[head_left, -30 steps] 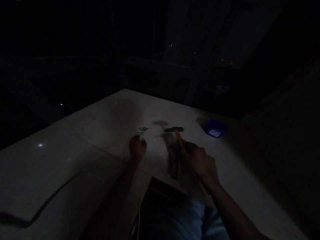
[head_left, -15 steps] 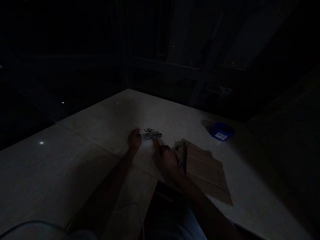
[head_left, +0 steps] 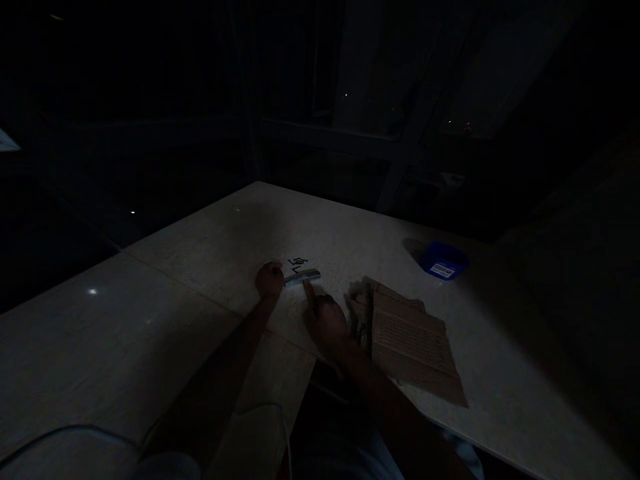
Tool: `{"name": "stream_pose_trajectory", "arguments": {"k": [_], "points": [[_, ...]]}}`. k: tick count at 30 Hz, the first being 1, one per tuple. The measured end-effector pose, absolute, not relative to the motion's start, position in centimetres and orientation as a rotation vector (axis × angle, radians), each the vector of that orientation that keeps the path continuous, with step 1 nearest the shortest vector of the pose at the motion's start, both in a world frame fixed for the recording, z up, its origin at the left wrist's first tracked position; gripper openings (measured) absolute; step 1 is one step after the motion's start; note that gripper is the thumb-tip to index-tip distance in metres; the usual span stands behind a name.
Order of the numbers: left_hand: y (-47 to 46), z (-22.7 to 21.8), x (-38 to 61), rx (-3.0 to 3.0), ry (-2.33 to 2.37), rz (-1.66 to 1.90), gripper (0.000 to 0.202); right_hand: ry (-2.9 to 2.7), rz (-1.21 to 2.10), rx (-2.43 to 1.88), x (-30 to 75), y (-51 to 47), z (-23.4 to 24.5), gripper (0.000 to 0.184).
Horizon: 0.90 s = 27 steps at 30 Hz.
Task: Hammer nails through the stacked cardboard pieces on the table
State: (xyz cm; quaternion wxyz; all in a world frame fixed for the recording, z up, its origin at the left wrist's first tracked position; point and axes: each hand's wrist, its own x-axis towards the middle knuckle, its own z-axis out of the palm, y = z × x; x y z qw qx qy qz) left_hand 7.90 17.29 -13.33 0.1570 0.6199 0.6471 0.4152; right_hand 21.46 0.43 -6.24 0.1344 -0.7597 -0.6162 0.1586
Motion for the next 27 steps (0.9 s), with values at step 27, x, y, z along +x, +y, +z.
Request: {"name": "stream_pose_trajectory", "arguments": {"k": [27], "points": [[13.8,-12.4,5.9,1.464,2.000,1.237,0.018,-1.096,1.190,-1.653,21.2,-21.4,-13.5,0.014]]}}
